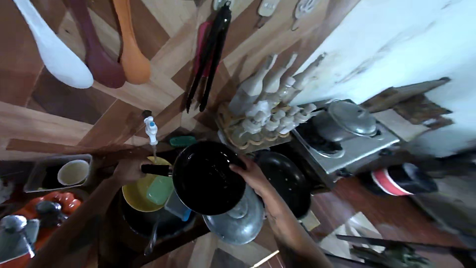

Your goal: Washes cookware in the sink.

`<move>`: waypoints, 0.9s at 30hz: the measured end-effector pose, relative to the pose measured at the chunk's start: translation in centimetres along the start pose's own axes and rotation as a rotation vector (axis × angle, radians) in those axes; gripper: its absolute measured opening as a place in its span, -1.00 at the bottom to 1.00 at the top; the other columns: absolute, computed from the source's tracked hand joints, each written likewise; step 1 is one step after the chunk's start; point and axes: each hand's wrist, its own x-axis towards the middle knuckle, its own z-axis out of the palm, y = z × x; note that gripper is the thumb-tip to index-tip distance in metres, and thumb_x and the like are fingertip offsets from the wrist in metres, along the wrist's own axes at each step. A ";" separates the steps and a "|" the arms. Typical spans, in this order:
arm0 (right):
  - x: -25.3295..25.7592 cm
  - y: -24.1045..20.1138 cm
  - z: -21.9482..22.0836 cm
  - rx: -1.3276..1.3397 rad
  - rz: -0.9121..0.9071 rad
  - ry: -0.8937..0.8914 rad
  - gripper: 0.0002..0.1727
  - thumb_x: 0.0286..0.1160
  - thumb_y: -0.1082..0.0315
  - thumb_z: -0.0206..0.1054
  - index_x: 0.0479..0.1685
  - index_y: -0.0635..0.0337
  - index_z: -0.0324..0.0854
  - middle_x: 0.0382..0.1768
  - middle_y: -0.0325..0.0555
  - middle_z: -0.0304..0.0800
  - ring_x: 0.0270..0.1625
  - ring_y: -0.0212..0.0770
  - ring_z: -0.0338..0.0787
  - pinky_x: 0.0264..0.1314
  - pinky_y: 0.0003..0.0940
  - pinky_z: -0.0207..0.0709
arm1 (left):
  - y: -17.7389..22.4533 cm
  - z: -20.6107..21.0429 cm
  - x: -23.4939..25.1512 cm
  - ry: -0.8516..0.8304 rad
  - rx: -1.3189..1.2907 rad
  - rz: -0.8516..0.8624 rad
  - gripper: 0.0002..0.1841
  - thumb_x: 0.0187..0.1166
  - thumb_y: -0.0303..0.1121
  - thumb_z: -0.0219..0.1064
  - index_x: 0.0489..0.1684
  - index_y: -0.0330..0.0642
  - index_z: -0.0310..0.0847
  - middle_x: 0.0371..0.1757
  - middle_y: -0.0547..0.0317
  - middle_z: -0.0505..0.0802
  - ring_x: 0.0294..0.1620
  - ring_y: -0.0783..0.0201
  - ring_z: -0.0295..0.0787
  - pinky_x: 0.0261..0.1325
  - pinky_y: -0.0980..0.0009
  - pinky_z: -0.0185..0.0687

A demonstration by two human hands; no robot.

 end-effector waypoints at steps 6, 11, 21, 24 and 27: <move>-2.4 -2.4 -3.0 -0.236 0.017 0.239 -0.43 0.73 0.56 0.07 0.75 0.27 0.26 0.63 0.20 0.48 0.68 0.00 0.50 0.74 -0.07 0.31 | 4.0 0.8 4.6 0.018 -0.036 0.223 -0.57 0.54 -0.37 0.48 0.41 -0.10 0.69 0.34 -0.15 0.79 0.42 -0.20 0.69 0.49 -0.27 0.46; -4.0 -6.5 -3.7 -0.318 -0.047 0.302 -0.48 0.76 0.51 0.07 0.70 0.15 0.37 0.37 0.22 0.72 0.44 0.10 0.71 0.53 0.10 0.48 | 6.5 1.6 6.5 -0.029 0.036 0.308 -0.50 0.58 -0.22 0.48 0.49 -0.13 0.57 0.30 -0.19 0.79 0.35 -0.21 0.72 0.42 -0.27 0.52; 2.3 -5.3 4.3 0.099 0.050 -0.050 -0.58 0.66 0.52 0.24 0.48 0.37 0.53 0.43 0.28 0.62 0.46 0.06 0.63 0.51 0.00 0.47 | -1.0 -0.2 -9.1 0.288 0.336 -0.167 -0.54 0.58 -0.33 0.44 0.46 -0.22 0.61 0.31 -0.42 0.76 0.36 -0.45 0.68 0.35 -0.34 0.53; 4.6 -5.5 8.0 0.186 0.032 -0.238 -0.52 0.60 0.50 0.31 0.52 0.35 0.52 0.48 0.24 0.60 0.47 0.01 0.61 0.52 -0.04 0.46 | 0.5 -0.9 -14.5 0.059 0.333 -0.485 -0.53 0.66 -0.21 0.35 0.54 -0.06 0.55 0.35 -0.35 0.75 0.40 -0.44 0.64 0.41 -0.37 0.45; 3.9 -6.2 9.7 0.368 0.058 -0.444 -0.56 0.84 0.17 0.12 0.51 0.23 0.50 0.26 0.09 0.69 0.16 -0.16 0.72 0.15 -0.21 0.64 | -0.6 -0.5 -19.6 0.012 0.292 -0.526 -0.56 0.64 -0.02 0.38 0.28 -0.14 0.72 0.16 -0.38 0.83 0.26 -0.48 0.72 0.24 -0.45 0.52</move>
